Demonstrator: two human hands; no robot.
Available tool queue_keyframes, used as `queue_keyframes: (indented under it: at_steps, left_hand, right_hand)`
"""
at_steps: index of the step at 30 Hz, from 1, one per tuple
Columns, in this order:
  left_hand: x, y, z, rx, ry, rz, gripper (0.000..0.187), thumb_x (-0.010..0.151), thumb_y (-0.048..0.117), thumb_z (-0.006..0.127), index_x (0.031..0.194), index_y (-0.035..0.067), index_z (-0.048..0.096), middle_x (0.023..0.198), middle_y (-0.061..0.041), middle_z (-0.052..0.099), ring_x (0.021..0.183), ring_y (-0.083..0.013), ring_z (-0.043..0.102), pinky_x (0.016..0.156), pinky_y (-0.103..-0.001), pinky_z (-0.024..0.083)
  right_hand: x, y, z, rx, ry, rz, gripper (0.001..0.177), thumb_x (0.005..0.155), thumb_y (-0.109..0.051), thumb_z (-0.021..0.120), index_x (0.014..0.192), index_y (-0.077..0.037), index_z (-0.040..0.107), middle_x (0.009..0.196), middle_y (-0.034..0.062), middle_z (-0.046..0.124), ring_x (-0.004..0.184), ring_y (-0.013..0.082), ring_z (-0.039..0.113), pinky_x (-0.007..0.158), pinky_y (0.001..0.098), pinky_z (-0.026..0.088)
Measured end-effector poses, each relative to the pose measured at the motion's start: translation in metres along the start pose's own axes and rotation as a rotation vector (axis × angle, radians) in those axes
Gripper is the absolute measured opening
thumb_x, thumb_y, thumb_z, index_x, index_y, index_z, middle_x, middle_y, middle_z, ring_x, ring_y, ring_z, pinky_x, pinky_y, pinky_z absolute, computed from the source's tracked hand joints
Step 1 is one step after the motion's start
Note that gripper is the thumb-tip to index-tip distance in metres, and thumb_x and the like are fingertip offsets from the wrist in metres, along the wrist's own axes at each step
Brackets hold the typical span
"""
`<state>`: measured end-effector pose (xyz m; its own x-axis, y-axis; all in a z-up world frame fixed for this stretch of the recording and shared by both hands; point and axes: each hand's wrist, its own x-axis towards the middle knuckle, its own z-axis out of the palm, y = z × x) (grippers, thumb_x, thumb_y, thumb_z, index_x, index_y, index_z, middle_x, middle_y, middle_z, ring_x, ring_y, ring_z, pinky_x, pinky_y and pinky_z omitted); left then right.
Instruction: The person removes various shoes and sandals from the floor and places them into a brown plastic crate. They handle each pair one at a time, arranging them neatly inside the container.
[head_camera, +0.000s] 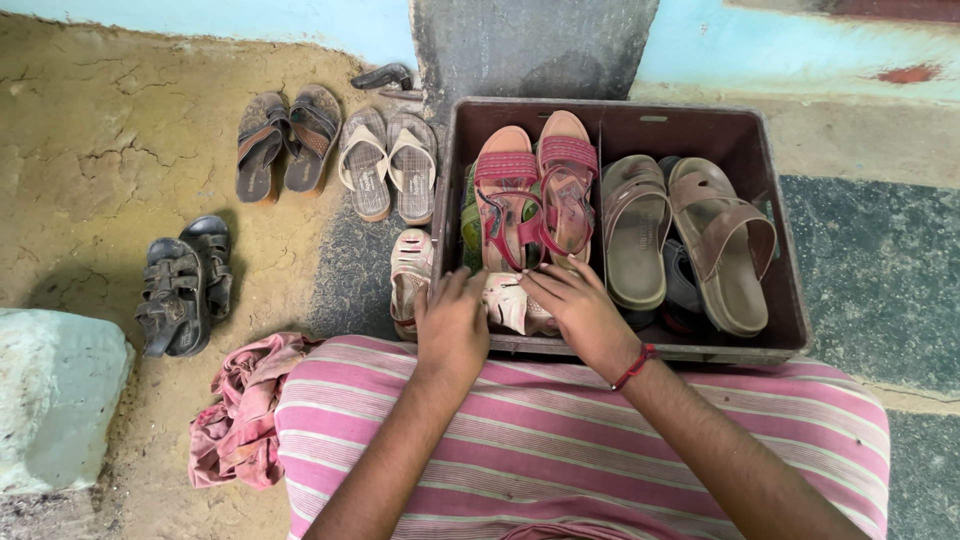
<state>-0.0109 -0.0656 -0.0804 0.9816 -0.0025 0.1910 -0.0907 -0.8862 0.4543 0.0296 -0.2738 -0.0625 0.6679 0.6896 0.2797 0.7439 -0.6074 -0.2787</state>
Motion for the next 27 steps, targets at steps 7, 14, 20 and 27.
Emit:
queue_keyframes:
  at_steps: [7,14,20,27]
  left_hand:
    - [-0.004,0.000,0.009,-0.075,-0.180,-0.124,0.035,0.092,0.008,0.060,0.126,0.013,0.067,0.131,-0.004,0.065,0.125,-0.0220,0.059,0.119,-0.067,0.019]
    - [-0.005,-0.001,0.010,-0.062,-0.176,-0.109,0.031,0.087,0.007,0.060,0.116,0.012,0.072,0.123,-0.001,0.068,0.119,-0.0222,0.061,0.123,-0.066,0.003]
    - [0.003,0.001,0.012,-0.069,-0.197,-0.108,0.027,0.089,0.008,0.059,0.111,0.010,0.074,0.124,-0.004,0.068,0.117,-0.0231,0.063,0.123,-0.065,-0.004]
    - [0.018,-0.002,0.001,-0.023,-0.510,-0.174,0.026,0.093,0.021,0.055,0.110,0.011,0.073,0.130,-0.002,0.067,0.113,-0.0258,0.067,0.126,-0.060,-0.005]
  right_hand:
    - [0.000,0.024,0.024,0.315,-0.038,0.145,0.040,0.088,0.008,0.059,0.126,-0.002,0.068,0.118,0.0185,0.072,0.112,0.0355,0.068,0.095,0.0421,0.054]
    - [0.004,0.036,0.041,0.497,-0.149,0.246,0.051,0.081,0.013,0.057,0.128,-0.006,0.068,0.119,0.0191,0.073,0.111,0.0332,0.072,0.093,0.0388,0.057]
    - [0.009,0.033,0.030,0.428,-0.212,0.234,0.050,0.083,0.011,0.059,0.128,-0.007,0.068,0.123,0.0181,0.070,0.114,0.0337,0.069,0.096,0.0385,0.056]
    - [0.016,0.033,0.024,0.425,-0.268,0.199,0.058,0.076,0.016,0.055,0.126,-0.010,0.070,0.125,0.0162,0.071,0.115,0.0342,0.069,0.097,0.0389,0.055]
